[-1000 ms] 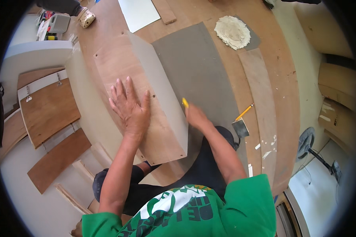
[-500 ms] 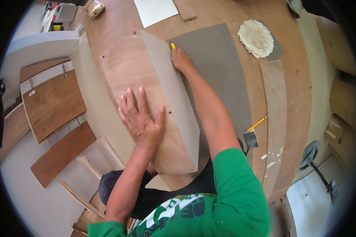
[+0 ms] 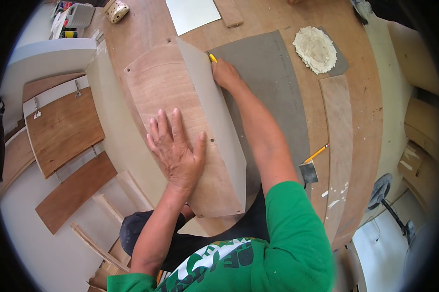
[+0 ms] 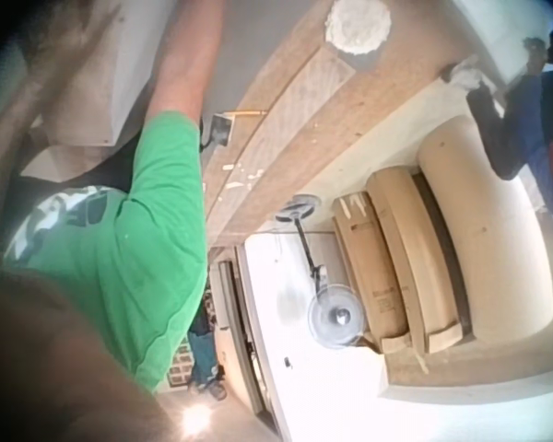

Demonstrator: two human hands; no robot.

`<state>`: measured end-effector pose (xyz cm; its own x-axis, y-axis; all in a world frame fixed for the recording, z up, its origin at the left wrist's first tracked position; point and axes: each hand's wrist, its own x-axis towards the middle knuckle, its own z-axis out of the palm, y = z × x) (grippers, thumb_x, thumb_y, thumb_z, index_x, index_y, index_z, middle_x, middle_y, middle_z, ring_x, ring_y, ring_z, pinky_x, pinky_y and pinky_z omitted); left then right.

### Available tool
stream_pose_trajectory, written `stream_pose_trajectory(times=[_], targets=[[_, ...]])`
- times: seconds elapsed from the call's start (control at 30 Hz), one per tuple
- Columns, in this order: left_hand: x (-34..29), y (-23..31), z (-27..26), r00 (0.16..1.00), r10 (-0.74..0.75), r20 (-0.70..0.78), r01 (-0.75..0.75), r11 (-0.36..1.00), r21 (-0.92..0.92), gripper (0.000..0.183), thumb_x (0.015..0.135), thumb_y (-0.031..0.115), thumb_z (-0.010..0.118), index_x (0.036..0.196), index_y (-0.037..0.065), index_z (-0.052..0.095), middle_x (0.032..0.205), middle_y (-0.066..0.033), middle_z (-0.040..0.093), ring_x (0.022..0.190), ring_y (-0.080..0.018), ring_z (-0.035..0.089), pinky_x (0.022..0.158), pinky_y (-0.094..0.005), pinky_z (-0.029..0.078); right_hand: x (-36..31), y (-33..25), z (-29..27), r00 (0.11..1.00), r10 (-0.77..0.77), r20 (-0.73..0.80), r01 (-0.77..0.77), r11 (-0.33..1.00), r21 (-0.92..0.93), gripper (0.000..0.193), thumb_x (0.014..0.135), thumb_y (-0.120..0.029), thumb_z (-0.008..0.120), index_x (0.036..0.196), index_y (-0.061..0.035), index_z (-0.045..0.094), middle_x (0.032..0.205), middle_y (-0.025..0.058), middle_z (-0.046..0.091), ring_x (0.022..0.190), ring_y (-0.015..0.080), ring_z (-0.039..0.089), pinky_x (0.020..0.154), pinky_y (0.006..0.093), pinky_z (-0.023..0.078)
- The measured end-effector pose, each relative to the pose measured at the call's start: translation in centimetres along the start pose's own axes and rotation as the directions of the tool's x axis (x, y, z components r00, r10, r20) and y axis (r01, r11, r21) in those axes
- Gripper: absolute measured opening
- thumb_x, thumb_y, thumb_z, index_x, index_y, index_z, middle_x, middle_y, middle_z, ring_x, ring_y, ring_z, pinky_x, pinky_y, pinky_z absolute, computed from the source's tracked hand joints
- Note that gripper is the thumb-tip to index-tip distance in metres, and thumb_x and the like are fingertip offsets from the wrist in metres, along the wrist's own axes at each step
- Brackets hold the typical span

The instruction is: The person uses a utility knife to score and separate a piece of grey laminate from a larger board. They then pick up a white cabinet door and place it on the floor, followed by handling a grey laminate sheet and placing it aside. The person walks around the room, picking up tools and materials while other workers assemble furniture in the background.

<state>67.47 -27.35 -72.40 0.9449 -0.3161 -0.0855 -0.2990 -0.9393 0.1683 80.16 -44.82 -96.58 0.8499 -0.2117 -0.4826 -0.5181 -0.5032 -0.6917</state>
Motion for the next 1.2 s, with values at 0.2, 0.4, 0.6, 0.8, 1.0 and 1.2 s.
stream_pose_trajectory(times=[0.2,0.4,0.6,0.8,1.0,1.2], targets=[[0.1,0.0,0.1,1.0,-0.004,0.014,0.004,1.0,-0.006,0.075,0.089,0.044,0.06,0.15,0.012,0.031,0.155,-0.0189,0.021,0.145,-0.0398,0.013,0.114,-0.0578,0.009,0.1,-0.1,-0.1,0.999,0.021,-0.033,-0.024,0.996,-0.086,0.044,0.099,-0.031,0.038,0.112,0.0047,0.059,0.106,0.0295,0.064,0.097,0.0443,0.062,0.086,0.0521,0.047],[-0.2,-0.2,0.2,1.0,-0.003,-0.001,0.003,1.0,0.007,0.076,0.089,0.044,0.06,0.151,0.012,0.03,0.155,-0.0187,0.02,0.145,-0.0403,0.012,0.114,-0.0582,0.008,0.2,-2.2,-1.4,0.992,0.015,0.123,-0.002,0.994,-0.107,0.035,0.092,-0.022,0.047,0.097,0.0069,0.066,0.096,0.0298,0.066,0.073,0.0438,0.067,0.064,0.0496,0.053],[0.0,0.2,0.3,1.0,-0.002,-0.021,0.003,1.0,0.02,0.075,0.089,0.044,0.059,0.15,0.012,0.031,0.155,-0.0191,0.022,0.144,-0.0407,0.014,0.114,-0.0589,0.009,-0.9,-4.4,-3.0,0.967,0.18,0.183,-0.137,0.965,-0.224,0.028,0.087,-0.01,0.052,0.108,0.0015,0.068,0.108,0.0239,0.067,0.102,0.0378,0.066,0.085,0.0467,0.052],[-0.3,0.5,0.3,0.999,-0.014,-0.04,0.013,1.0,-0.022,0.072,0.09,0.042,0.06,0.15,0.013,0.032,0.156,-0.018,0.022,0.144,-0.0404,0.015,0.114,-0.058,0.008,-3.7,-1.5,-1.7,0.979,0.096,0.18,-0.052,0.97,-0.237,0.026,0.087,-0.011,0.053,0.102,0.002,0.07,0.103,0.0254,0.068,0.094,0.0386,0.067,0.079,0.0477,0.053],[-0.3,0.5,0.5,0.997,-0.007,-0.072,0.006,1.0,-0.015,0.07,0.092,0.042,0.058,0.15,0.013,0.032,0.156,-0.0176,0.022,0.145,-0.0396,0.014,0.115,-0.0569,0.007,-13.9,5.2,2.0,0.977,0.064,0.201,-0.033,0.988,-0.153,0.029,0.09,-0.017,0.049,0.088,0.0058,0.067,0.092,0.0299,0.066,0.085,0.0445,0.066,0.074,0.0523,0.051],[-0.3,0.8,0.6,0.997,-0.011,-0.083,0.008,0.999,-0.038,0.068,0.092,0.042,0.057,0.149,0.013,0.033,0.155,-0.0174,0.023,0.145,-0.0386,0.013,0.115,-0.0565,0.006,-28.0,10.4,3.9,0.945,0.268,0.188,-0.234,0.955,-0.183,0.034,0.096,-0.024,0.044,0.104,0.0064,0.057,0.093,0.0331,0.064,0.09,0.0486,0.063,0.077,0.0549,0.049]])
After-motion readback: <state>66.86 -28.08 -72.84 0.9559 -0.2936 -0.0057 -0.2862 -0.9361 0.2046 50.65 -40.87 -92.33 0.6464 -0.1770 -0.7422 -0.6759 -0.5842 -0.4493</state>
